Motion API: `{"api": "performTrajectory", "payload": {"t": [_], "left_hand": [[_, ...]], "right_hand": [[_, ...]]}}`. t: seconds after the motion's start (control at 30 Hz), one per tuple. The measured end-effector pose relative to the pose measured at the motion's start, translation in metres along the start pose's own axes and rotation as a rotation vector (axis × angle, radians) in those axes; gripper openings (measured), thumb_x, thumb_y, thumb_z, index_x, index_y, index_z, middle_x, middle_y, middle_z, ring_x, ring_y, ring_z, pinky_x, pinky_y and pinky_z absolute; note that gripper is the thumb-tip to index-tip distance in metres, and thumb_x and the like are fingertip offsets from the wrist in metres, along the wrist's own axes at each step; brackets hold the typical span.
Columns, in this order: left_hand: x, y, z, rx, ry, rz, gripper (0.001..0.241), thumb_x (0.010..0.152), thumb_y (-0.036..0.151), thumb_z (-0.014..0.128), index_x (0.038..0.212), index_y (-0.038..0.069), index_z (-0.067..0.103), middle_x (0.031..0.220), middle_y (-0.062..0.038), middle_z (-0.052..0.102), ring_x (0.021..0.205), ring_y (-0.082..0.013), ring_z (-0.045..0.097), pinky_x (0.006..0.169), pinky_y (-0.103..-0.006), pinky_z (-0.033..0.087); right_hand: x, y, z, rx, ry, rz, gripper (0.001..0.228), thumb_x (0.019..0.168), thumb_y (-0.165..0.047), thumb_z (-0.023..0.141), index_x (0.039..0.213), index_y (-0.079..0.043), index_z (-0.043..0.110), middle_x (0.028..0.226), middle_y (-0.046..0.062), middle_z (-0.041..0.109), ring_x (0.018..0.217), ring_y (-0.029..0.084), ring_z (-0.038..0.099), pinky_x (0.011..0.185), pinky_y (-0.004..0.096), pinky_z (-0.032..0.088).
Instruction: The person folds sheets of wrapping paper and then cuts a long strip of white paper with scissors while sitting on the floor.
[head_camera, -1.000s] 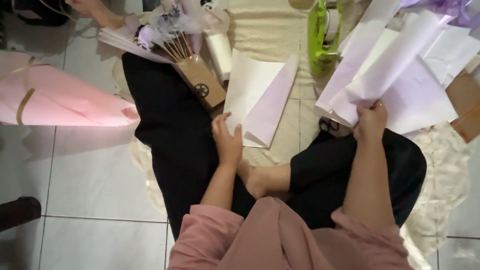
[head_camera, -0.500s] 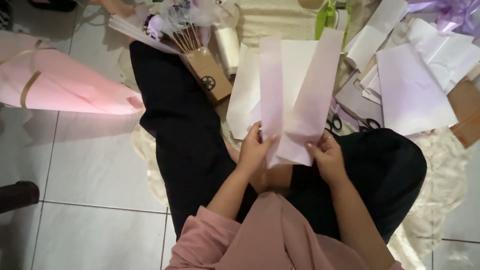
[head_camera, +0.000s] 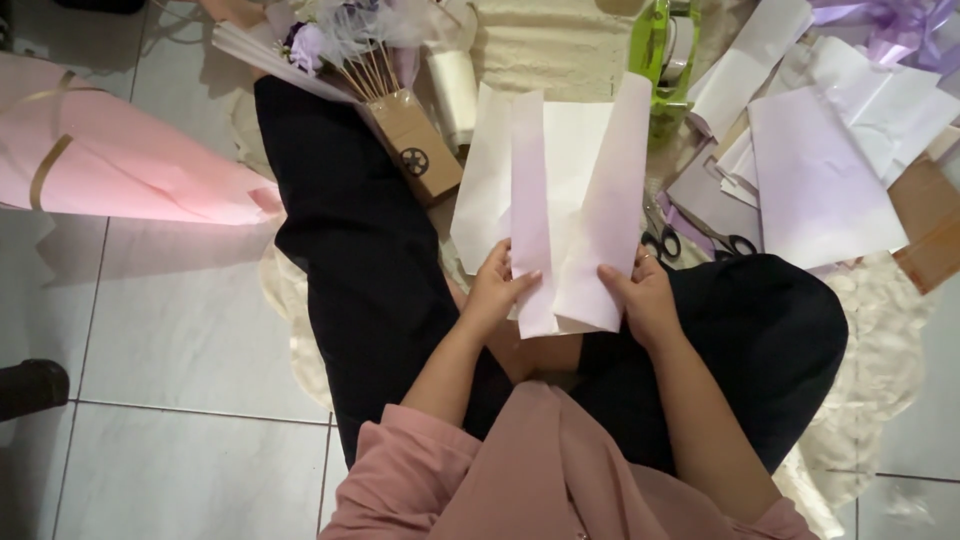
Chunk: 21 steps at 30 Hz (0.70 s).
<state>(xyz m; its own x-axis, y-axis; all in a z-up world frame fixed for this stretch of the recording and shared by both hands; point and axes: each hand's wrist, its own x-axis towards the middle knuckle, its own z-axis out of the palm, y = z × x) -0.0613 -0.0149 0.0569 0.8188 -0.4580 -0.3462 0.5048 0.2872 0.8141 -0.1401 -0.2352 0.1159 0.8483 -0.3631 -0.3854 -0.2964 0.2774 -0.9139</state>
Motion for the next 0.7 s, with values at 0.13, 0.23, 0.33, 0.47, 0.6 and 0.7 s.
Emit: {"api": "performTrajectory", "payload": {"t": [0.13,0.23,0.33,0.47,0.6,0.7], "left_hand": [[-0.010,0.023,0.012,-0.037,0.059,0.169,0.088,0.086,-0.013,0.068,0.161,0.014,0.029,0.131,-0.026,0.060,0.108,-0.0315,0.065,0.085,-0.0418,0.062],[-0.013,0.031,0.016,0.011,0.062,0.231,0.089,0.087,-0.015,0.065,0.160,0.021,0.031,0.139,-0.023,0.055,0.114,-0.0291,0.062,0.089,-0.0380,0.061],[-0.009,0.023,0.008,0.084,0.029,0.217,0.075,0.089,-0.014,0.063,0.153,0.022,0.047,0.145,-0.014,0.055,0.115,-0.0244,0.064,0.088,-0.0345,0.062],[-0.016,0.037,0.008,0.110,-0.024,0.165,0.073,0.090,-0.014,0.059,0.154,0.020,0.050,0.155,-0.015,0.049,0.113,-0.0252,0.066,0.083,-0.0344,0.064],[-0.013,0.032,0.005,0.107,-0.045,0.180,0.075,0.089,-0.015,0.060,0.155,0.020,0.049,0.159,-0.013,0.045,0.114,-0.0215,0.066,0.080,-0.0323,0.065],[-0.016,0.037,0.007,0.121,-0.046,0.194,0.075,0.089,-0.015,0.061,0.155,0.020,0.050,0.161,-0.013,0.042,0.116,-0.0228,0.065,0.081,-0.0329,0.065]], "right_hand": [[0.001,0.000,0.004,-0.039,-0.027,0.005,0.041,0.092,-0.009,0.075,0.128,-0.002,0.054,0.094,0.014,0.069,0.076,0.026,0.072,0.064,0.039,0.063],[0.001,-0.004,0.006,-0.051,-0.046,-0.004,0.040,0.093,-0.009,0.074,0.127,-0.003,0.054,0.095,0.015,0.069,0.078,0.026,0.071,0.066,0.040,0.063],[0.002,-0.007,0.004,-0.052,-0.051,-0.010,0.040,0.093,-0.009,0.074,0.127,-0.004,0.054,0.095,0.015,0.070,0.079,0.026,0.072,0.066,0.041,0.064],[0.009,0.007,-0.005,0.018,-0.040,-0.047,0.043,0.091,-0.005,0.075,0.127,-0.008,0.053,0.102,0.010,0.068,0.085,0.022,0.071,0.073,0.037,0.063],[0.006,-0.001,0.001,0.054,-0.035,-0.058,0.040,0.093,-0.005,0.072,0.127,-0.008,0.053,0.103,0.011,0.068,0.087,0.023,0.071,0.075,0.038,0.063],[0.008,0.000,0.000,0.071,-0.040,-0.064,0.040,0.093,-0.004,0.072,0.127,-0.011,0.053,0.105,0.007,0.068,0.089,0.019,0.070,0.077,0.036,0.063]]}}
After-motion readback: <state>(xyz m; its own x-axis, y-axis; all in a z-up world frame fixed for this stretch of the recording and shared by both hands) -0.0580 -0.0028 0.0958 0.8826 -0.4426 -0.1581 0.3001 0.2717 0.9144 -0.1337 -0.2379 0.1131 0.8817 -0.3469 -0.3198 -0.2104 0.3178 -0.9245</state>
